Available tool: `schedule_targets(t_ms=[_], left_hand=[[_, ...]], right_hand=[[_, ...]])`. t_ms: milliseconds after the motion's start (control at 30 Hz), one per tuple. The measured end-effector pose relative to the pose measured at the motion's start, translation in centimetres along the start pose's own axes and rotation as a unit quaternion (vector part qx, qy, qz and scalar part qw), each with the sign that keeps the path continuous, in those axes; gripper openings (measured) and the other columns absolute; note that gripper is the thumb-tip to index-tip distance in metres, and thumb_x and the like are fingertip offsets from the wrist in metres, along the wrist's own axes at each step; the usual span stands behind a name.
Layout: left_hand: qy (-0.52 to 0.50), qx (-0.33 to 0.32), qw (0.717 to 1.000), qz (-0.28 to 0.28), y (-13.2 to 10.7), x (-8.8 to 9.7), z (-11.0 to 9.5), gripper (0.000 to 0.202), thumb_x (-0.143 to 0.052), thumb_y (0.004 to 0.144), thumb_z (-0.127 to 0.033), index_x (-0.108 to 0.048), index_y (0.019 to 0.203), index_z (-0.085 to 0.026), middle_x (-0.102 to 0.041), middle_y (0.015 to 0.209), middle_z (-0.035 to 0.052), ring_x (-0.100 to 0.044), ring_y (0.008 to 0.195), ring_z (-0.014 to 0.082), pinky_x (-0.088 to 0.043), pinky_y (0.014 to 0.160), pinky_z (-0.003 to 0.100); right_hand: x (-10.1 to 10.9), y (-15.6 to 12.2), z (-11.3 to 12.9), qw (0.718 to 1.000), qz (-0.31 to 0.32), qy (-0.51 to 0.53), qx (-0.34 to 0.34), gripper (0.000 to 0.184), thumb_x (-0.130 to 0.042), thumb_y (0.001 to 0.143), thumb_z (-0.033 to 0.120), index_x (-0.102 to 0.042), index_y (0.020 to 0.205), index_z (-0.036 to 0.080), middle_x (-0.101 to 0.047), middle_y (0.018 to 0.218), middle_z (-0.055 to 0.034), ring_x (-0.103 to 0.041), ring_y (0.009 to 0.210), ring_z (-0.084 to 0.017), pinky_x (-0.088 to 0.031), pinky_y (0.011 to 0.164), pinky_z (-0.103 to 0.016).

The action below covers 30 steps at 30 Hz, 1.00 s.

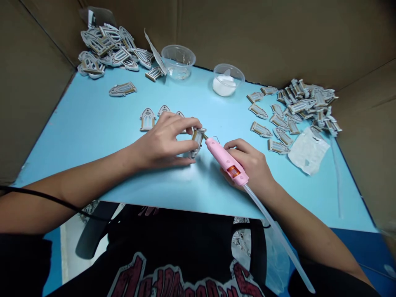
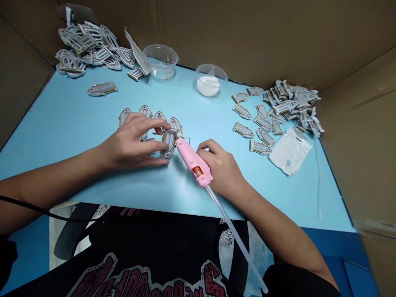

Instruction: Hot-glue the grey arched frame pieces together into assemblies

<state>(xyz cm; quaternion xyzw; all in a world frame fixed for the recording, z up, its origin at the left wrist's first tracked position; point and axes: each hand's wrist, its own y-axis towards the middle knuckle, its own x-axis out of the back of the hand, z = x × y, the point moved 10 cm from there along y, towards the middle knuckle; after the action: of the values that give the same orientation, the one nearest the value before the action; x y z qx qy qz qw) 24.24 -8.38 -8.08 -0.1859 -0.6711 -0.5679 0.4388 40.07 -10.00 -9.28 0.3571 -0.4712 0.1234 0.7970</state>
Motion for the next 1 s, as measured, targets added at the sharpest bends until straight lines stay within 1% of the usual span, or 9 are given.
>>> schedule_targets(t_ms=[100, 267, 400, 500, 567, 700, 800, 900, 1000], left_hand=[[0.012, 0.001, 1.0, 0.007, 0.1, -0.2, -0.1, 0.02, -0.069, 0.097, -0.043, -0.066, 0.102, -0.024, -0.065, 0.135, 0.0131, -0.066, 0.103, 0.0218, -0.046, 0.092, 0.043], [0.004, 0.019, 1.0, 0.025, 0.2, -0.6, 0.2, 0.021, -0.066, 0.098, -0.042, -0.063, 0.113, -0.027, -0.067, 0.135, 0.0108, -0.067, 0.104, 0.0218, -0.047, 0.092, 0.043], [-0.006, 0.014, 1.0, -0.003, 0.1, -0.3, 0.2, 0.027, -0.069, 0.096, -0.04, -0.057, 0.116, -0.026, -0.068, 0.132, 0.0117, -0.069, 0.101, 0.0224, -0.047, 0.091, 0.042], [-0.037, 0.038, 0.998, -0.021, 0.1, 0.0, 0.6, 0.038, -0.074, 0.093, -0.042, -0.054, 0.119, -0.025, -0.068, 0.132, 0.0129, -0.069, 0.11, 0.0245, -0.046, 0.092, 0.04], [-0.08, 0.078, 0.994, -0.012, -0.1, -0.3, 1.3, 0.042, -0.076, 0.091, -0.046, -0.053, 0.119, -0.024, -0.067, 0.135, 0.0116, -0.067, 0.12, 0.0258, -0.045, 0.097, 0.039], [-0.153, 0.138, 0.977, 0.058, -0.4, -2.0, 2.1, 0.054, -0.081, 0.085, -0.052, -0.053, 0.121, -0.023, -0.067, 0.136, 0.0111, -0.064, 0.127, 0.0275, -0.041, 0.103, 0.039], [-0.189, 0.161, 0.954, 0.166, -0.8, -4.4, 2.0, 0.068, -0.088, 0.077, -0.052, -0.054, 0.126, -0.022, -0.068, 0.131, 0.0107, -0.065, 0.122, 0.0285, -0.039, 0.104, 0.039], [-0.21, 0.192, 0.92, 0.27, -1.6, -6.5, 2.1, 0.08, -0.092, 0.071, -0.055, -0.054, 0.134, -0.022, -0.07, 0.122, 0.0092, -0.064, 0.118, 0.0298, -0.037, 0.104, 0.039], [-0.228, 0.207, 0.9, 0.309, -2.0, -7.1, 2.1, 0.089, -0.091, 0.071, -0.057, -0.051, 0.142, -0.022, -0.069, 0.124, 0.0095, -0.059, 0.123, 0.032, -0.035, 0.107, 0.041]], right_hand=[[-0.2, 0.0, -0.1, 1.0, 0.01, -0.007, -0.007, 0.005, -0.062, 0.087, 0.019, -0.064, 0.083, 0.018, -0.068, 0.098, -0.0085, -0.065, 0.074, -0.017, -0.048, 0.057, -0.028], [-0.4, -0.1, -0.2, 0.999, 0.022, -0.013, -0.019, 0.008, -0.059, 0.089, 0.021, -0.065, 0.084, 0.018, -0.068, 0.1, -0.0093, -0.064, 0.073, -0.017, -0.046, 0.056, -0.029], [-0.3, -0.2, -0.7, 0.998, 0.017, -0.045, -0.041, 0.01, -0.056, 0.088, 0.02, -0.066, 0.084, 0.018, -0.068, 0.102, -0.01, -0.061, 0.07, -0.016, -0.042, 0.054, -0.029], [0.0, -0.4, -2.3, 0.99, 0.01, -0.104, -0.097, 0.009, -0.056, 0.085, 0.02, -0.065, 0.082, 0.019, -0.068, 0.102, -0.0105, -0.056, 0.064, -0.016, -0.036, 0.051, -0.03], [0.2, -0.4, -3.2, 0.985, 0.007, -0.122, -0.118, 0.007, -0.058, 0.082, 0.021, -0.065, 0.081, 0.019, -0.069, 0.102, -0.0104, -0.054, 0.063, -0.016, -0.034, 0.051, -0.03], [0.6, -0.3, -3.9, 0.987, -0.013, -0.11, -0.114, 0.006, -0.059, 0.083, 0.025, -0.063, 0.08, 0.02, -0.068, 0.1, -0.0098, -0.055, 0.065, -0.018, -0.037, 0.054, -0.032], [0.8, -0.2, -4.3, 0.989, -0.025, -0.096, -0.111, 0.007, -0.059, 0.082, 0.025, -0.06, 0.077, 0.021, -0.068, 0.098, -0.0094, -0.056, 0.066, -0.018, -0.038, 0.057, -0.033], [0.9, -0.1, -4.8, 0.989, -0.029, -0.087, -0.115, 0.009, -0.059, 0.082, 0.026, -0.058, 0.075, 0.021, -0.067, 0.096, -0.0089, -0.056, 0.067, -0.018, -0.039, 0.058, -0.033], [0.8, -0.1, -5.0, 0.99, -0.028, -0.079, -0.115, 0.01, -0.059, 0.082, 0.026, -0.056, 0.074, 0.022, -0.066, 0.094, -0.0083, -0.056, 0.069, -0.019, -0.04, 0.059, -0.034]])
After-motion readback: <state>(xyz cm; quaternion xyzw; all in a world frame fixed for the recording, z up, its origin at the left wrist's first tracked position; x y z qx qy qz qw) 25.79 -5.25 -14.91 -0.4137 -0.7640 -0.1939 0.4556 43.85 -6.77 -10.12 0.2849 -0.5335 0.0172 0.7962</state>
